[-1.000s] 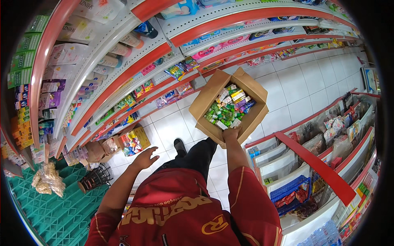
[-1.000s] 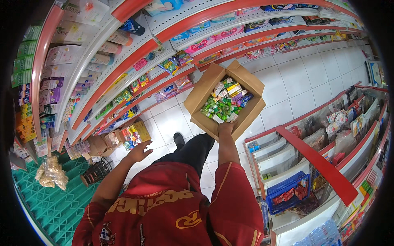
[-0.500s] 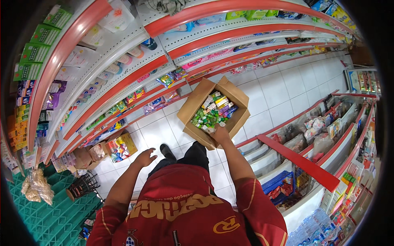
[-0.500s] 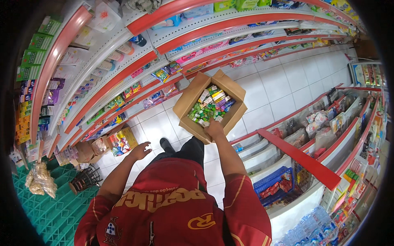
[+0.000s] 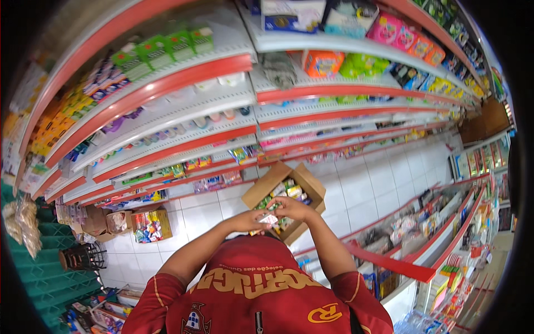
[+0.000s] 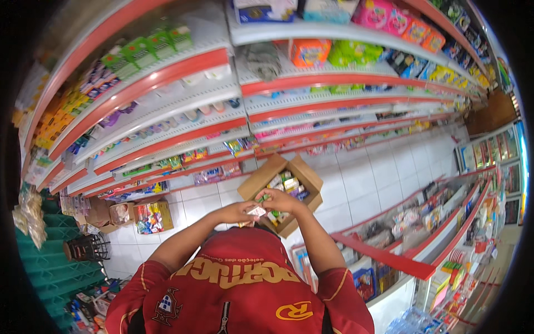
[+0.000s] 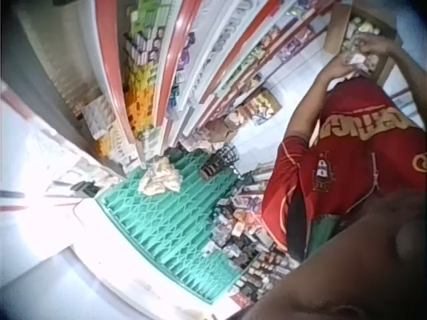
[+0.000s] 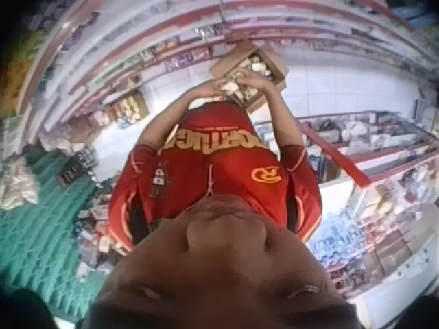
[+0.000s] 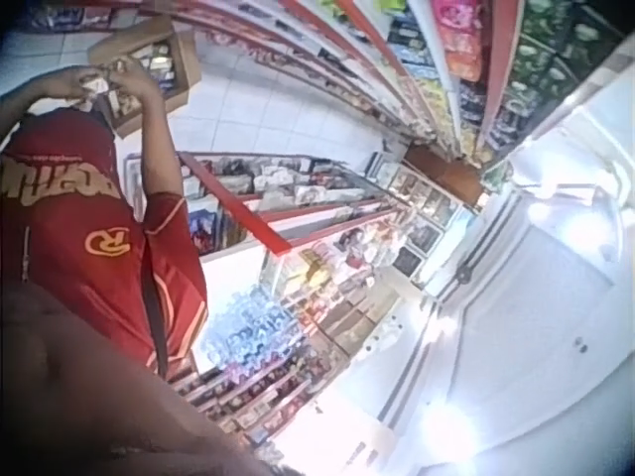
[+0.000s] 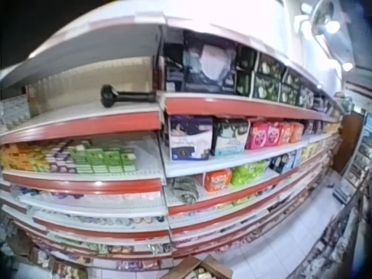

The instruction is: The recorder takes products from a floor box, scans them with a handheld device, and places them onto the store shelves.

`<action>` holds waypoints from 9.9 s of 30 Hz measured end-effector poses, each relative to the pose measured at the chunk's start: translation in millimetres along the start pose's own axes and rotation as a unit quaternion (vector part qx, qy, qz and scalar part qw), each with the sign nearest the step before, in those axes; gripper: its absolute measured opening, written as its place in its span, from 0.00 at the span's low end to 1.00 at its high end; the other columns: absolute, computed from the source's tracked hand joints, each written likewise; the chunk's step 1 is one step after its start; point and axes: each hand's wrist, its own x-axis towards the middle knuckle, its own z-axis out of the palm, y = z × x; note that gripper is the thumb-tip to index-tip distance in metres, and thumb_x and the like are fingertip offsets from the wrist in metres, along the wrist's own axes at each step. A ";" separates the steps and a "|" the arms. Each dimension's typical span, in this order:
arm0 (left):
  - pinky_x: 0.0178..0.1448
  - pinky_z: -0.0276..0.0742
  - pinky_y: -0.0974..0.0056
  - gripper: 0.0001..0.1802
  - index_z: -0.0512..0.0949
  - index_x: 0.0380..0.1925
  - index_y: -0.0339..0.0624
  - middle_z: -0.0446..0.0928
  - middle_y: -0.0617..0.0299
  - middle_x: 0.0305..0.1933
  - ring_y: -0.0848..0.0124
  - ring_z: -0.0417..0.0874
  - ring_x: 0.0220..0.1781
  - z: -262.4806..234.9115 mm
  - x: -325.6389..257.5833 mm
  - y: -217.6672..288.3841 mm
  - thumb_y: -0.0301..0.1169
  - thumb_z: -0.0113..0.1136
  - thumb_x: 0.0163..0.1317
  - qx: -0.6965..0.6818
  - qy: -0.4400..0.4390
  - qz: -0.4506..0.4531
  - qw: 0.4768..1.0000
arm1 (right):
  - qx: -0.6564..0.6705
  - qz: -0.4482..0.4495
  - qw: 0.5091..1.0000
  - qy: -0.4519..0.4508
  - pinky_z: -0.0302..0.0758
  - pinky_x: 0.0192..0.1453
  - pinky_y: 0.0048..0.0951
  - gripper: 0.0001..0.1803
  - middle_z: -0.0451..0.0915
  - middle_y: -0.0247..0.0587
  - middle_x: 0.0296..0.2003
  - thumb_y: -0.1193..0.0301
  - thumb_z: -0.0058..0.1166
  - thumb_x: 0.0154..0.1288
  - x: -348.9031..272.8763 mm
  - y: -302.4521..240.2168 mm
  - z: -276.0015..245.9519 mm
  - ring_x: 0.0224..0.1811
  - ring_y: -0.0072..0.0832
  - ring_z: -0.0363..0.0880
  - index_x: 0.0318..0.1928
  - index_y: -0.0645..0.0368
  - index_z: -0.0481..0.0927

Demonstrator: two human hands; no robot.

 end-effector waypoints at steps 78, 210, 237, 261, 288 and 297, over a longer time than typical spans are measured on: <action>0.49 0.76 0.64 0.54 0.67 0.67 0.46 0.77 0.65 0.53 0.73 0.79 0.47 -7.7 -235.8 -62.5 0.80 0.23 0.64 -0.434 0.313 0.204 0.820 | -0.470 -0.389 0.771 0.183 0.79 0.56 0.42 0.18 0.84 0.50 0.51 0.75 0.62 0.61 91.2 -103.9 278.6 0.45 0.49 0.84 0.53 0.59 0.81; 0.76 0.68 0.33 0.20 0.60 0.62 0.33 0.68 0.41 0.64 0.41 0.71 0.71 -31.4 -241.8 -63.6 0.33 0.40 0.76 -0.746 0.437 0.372 0.338 | -0.220 -0.161 0.962 -0.015 0.74 0.51 0.34 0.34 0.79 0.42 0.43 0.46 0.50 0.77 24.1 -202.9 253.7 0.43 0.28 0.76 0.65 0.64 0.69; 0.47 0.90 0.67 0.23 0.77 0.55 0.43 0.85 0.56 0.51 0.69 0.89 0.46 1.6 -226.8 -81.3 0.51 0.47 0.79 -0.674 0.420 0.400 0.457 | -0.678 -0.376 0.522 0.356 0.77 0.60 0.43 0.34 0.84 0.62 0.48 0.52 0.67 0.53 71.9 -654.7 134.1 0.54 0.53 0.84 0.55 0.63 0.81; 0.65 0.74 0.63 0.27 0.75 0.62 0.39 0.81 0.61 0.55 0.72 0.81 0.57 -221.0 -542.7 118.3 0.30 0.72 0.65 -0.103 0.488 0.545 0.674 | -0.553 -0.509 0.658 0.055 0.83 0.50 0.34 0.29 0.88 0.44 0.45 0.59 0.74 0.61 189.5 -508.2 473.0 0.44 0.32 0.87 0.57 0.62 0.82; 0.66 0.69 0.50 0.19 0.80 0.53 0.39 0.80 0.53 0.54 0.53 0.78 0.57 -366.7 -611.6 181.2 0.38 0.64 0.66 0.531 0.729 0.345 0.260 | -0.461 -0.474 0.733 0.156 0.78 0.59 0.28 0.26 0.87 0.47 0.48 0.65 0.67 0.65 327.3 -650.9 471.5 0.51 0.28 0.85 0.59 0.68 0.81; 0.69 0.67 0.47 0.20 0.79 0.54 0.39 0.79 0.53 0.54 0.54 0.78 0.57 -364.6 -609.1 180.9 0.38 0.63 0.66 0.522 0.736 0.344 0.262 | -0.447 -0.438 0.761 0.171 0.77 0.62 0.29 0.30 0.87 0.49 0.53 0.64 0.72 0.63 320.9 -647.1 481.4 0.55 0.28 0.84 0.60 0.68 0.81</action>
